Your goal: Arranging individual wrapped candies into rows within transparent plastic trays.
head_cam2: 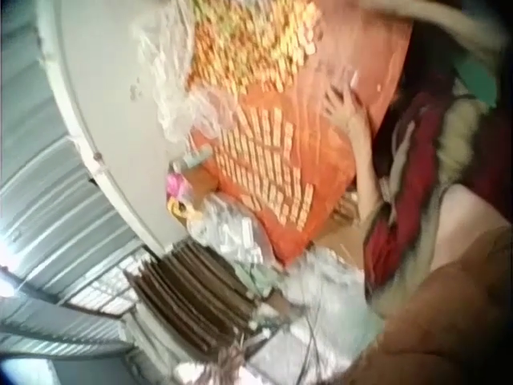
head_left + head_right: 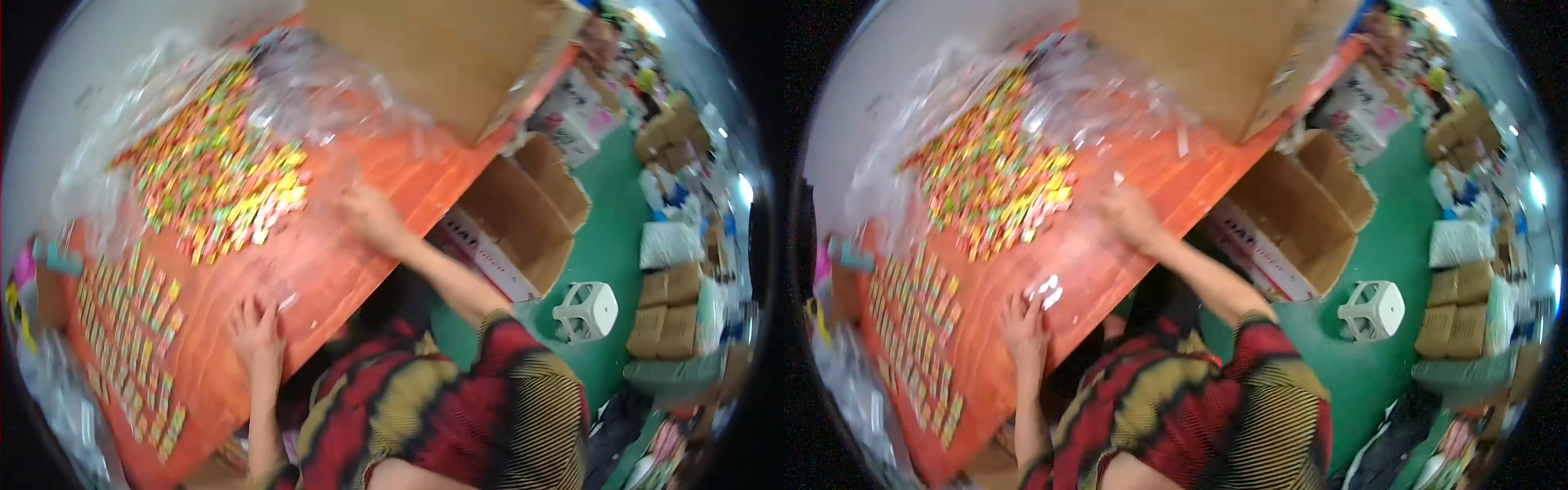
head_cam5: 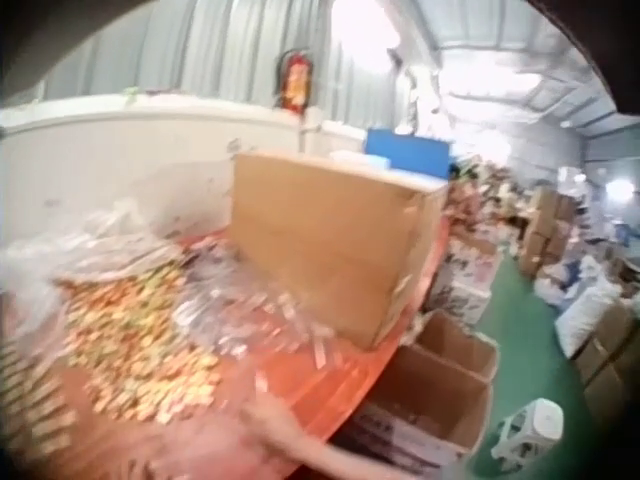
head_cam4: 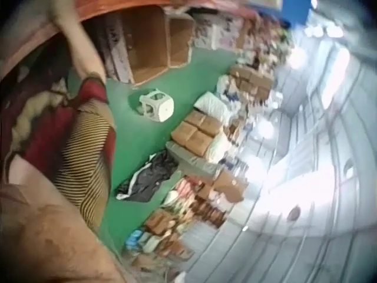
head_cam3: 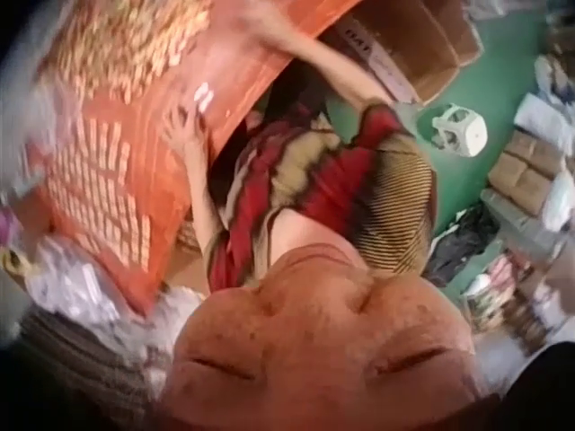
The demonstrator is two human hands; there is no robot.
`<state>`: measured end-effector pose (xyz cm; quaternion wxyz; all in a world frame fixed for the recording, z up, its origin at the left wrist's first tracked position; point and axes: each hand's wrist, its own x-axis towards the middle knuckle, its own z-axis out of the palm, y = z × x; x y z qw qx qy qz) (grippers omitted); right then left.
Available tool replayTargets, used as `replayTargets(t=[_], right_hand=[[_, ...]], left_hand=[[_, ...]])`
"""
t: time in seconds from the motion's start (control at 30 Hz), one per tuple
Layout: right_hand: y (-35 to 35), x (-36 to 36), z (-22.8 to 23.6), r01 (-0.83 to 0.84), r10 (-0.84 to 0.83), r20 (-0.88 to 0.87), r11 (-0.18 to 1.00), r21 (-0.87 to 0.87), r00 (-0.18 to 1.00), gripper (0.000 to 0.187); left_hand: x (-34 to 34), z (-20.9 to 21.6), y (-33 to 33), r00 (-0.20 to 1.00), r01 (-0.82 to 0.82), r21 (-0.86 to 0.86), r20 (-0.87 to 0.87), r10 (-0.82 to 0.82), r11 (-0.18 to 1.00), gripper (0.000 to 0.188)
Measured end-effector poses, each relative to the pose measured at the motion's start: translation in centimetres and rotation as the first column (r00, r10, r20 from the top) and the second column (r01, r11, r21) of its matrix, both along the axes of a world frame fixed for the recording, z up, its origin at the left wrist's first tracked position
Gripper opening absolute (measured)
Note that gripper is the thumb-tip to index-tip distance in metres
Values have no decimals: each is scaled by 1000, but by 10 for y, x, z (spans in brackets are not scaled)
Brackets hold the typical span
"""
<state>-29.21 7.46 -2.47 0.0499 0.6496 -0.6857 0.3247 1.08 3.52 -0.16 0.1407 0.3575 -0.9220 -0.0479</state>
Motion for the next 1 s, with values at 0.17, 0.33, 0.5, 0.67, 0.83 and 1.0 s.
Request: replayTargets(t=[0.17,0.33,0.5,0.67,0.83,1.0], right_hand=[[9,18,25,-222,218,42,959,175,975,28],[14,19,49,-40,40,33,999,7,999,41],[8,5,34,-93,129,-82,933,349,988,41],[23,33,24,-60,129,-207,949,310,970,36],[7,71,3,-228,228,5,968,104,974,30],[-49,8,5,-49,47,-218,999,-5,975,39]], left_hand=[[-3,4,8,991,-96,40,-92,99,995,27],[19,-1,16,980,-149,89,-119,159,985,29],[25,-4,15,975,-143,134,-150,163,981,28],[21,0,15,975,-144,119,-151,161,982,26],[24,-2,12,965,-147,106,-203,167,983,25],[43,-22,14,988,-132,12,-85,132,991,27]])
